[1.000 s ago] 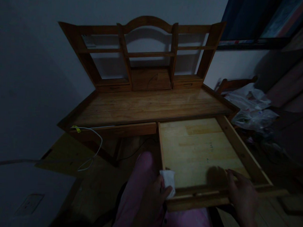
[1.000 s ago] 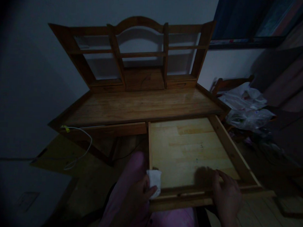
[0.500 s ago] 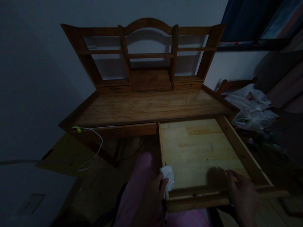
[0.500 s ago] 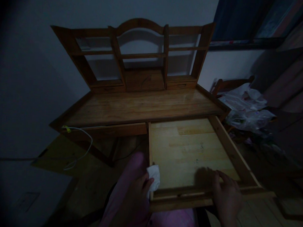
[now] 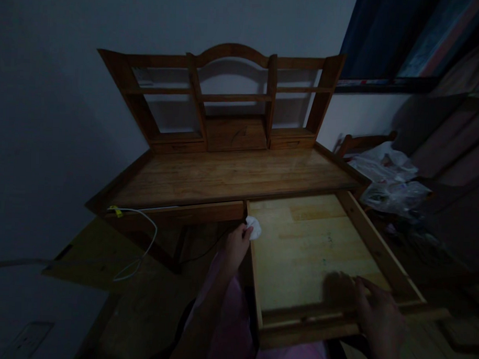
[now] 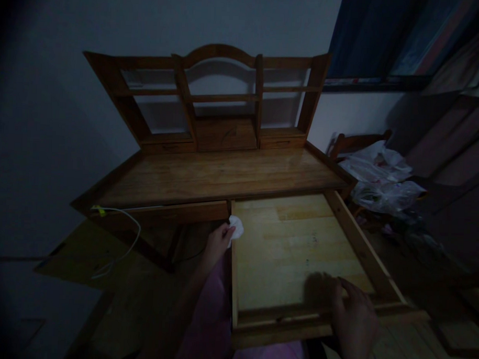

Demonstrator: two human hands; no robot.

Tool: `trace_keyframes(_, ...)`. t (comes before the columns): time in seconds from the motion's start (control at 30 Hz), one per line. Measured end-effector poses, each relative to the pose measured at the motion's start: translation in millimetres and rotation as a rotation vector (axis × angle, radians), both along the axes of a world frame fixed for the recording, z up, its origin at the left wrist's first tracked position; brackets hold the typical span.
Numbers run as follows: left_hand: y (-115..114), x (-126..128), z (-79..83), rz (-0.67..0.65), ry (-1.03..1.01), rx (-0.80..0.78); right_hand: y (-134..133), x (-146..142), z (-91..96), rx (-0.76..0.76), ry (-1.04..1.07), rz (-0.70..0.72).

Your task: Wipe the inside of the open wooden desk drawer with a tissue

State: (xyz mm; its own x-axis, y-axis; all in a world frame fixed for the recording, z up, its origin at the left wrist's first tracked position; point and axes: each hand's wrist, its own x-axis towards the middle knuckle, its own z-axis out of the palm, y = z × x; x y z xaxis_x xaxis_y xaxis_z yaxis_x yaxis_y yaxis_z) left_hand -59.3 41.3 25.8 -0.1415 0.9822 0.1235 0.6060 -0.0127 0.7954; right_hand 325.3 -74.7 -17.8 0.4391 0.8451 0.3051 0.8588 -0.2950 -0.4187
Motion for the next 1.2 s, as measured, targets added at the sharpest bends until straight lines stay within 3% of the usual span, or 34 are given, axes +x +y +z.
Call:
trace_keyframes(0.17,30.7,1.0,-0.2,0.087,-0.039,0.030,-0.5,-2.2,3.7,0.004,0.020,-0.003)
trace_keyframes(0.4,30.4,-5.4,-13.9,0.025,-0.211,-0.009,0.6,-1.8,2.5,0.027,0.033,0.019)
trace_keyframes(0.57,8.9,-8.4,-24.6,-0.095,-0.354,-0.093,1.0,0.1,0.3,0.034,0.024,0.024)
trace_keyframes(0.67,-12.3,-7.2,-23.1,-0.141,-0.415,-0.131,1.0,1.0,-1.7,0.055,0.035,0.038)
trace_keyframes(0.83,-45.3,-8.2,-18.3,-0.273,-0.545,-0.328,0.6,-0.4,-0.3,0.045,0.036,0.012)
trace_keyframes(1.0,-64.9,-11.2,-26.8,-0.376,-0.563,-0.370,0.5,-1.7,1.3,0.011,0.006,-0.010)
trace_keyframes(1.2,-81.4,-8.9,-30.2,-0.380,-0.520,-0.421,0.6,1.0,-2.3,0.016,-0.001,0.016)
